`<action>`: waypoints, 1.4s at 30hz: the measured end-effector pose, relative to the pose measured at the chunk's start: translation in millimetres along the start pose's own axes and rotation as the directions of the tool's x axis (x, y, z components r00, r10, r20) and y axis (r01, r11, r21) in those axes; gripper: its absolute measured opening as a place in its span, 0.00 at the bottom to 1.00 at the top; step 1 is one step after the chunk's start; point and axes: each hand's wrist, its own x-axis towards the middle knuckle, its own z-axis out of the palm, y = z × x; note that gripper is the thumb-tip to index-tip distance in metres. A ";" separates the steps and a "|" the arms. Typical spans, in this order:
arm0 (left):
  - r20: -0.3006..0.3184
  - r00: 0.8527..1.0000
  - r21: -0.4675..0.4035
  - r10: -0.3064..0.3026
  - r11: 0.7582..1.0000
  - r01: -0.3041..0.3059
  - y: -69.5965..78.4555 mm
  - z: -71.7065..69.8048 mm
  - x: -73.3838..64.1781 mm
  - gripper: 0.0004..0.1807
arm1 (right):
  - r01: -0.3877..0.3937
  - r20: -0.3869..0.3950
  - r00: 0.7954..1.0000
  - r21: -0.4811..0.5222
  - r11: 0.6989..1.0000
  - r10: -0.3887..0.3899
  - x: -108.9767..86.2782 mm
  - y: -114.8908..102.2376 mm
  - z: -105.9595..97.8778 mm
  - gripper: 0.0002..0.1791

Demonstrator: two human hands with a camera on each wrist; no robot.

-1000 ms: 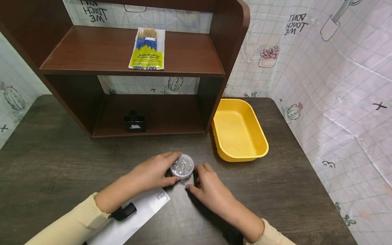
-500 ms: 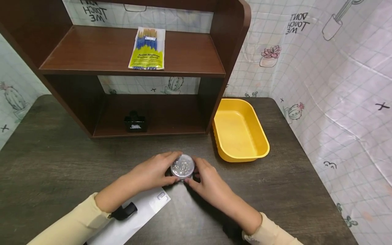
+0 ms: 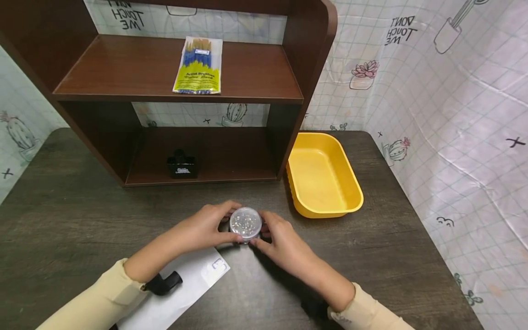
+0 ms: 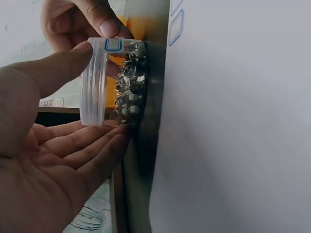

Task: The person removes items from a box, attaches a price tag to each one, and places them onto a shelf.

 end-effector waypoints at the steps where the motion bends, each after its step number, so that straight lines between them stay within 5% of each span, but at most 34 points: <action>1: -0.007 1.000 -0.007 -0.008 1.000 0.007 -0.4 -0.2 0.1 0.37 | -0.001 0.003 1.000 -0.001 1.000 0.001 0.5 0.4 -0.3 0.31; 8: -0.106 0.994 -0.125 -0.007 0.992 -0.006 -9.4 -3.9 4.6 0.35 | 0.060 -0.043 0.997 -0.035 0.998 -0.061 11.8 2.0 -5.2 0.31; 13: -0.165 0.986 -0.190 -0.032 0.982 0.000 -13.5 -20.0 10.9 0.33 | 0.118 -0.114 0.986 -0.015 0.993 -0.119 27.9 -0.4 -12.4 0.31; 22: -0.263 0.963 -0.300 -0.065 0.954 -0.017 -17.9 -49.0 28.6 0.32 | 0.088 -0.216 0.975 0.128 0.988 -0.059 64.2 -12.7 -21.5 0.28; 30: -0.356 0.931 -0.380 -0.080 0.923 -0.065 -27.9 -48.5 48.9 0.31 | 0.063 -0.265 0.964 0.176 0.982 -0.014 88.1 -9.8 -28.4 0.24; 42: -0.340 0.923 -0.475 -0.182 0.880 -0.002 -41.7 -48.0 78.1 0.32 | 0.012 -0.309 0.949 0.221 0.975 0.058 124.0 1.9 -23.6 0.20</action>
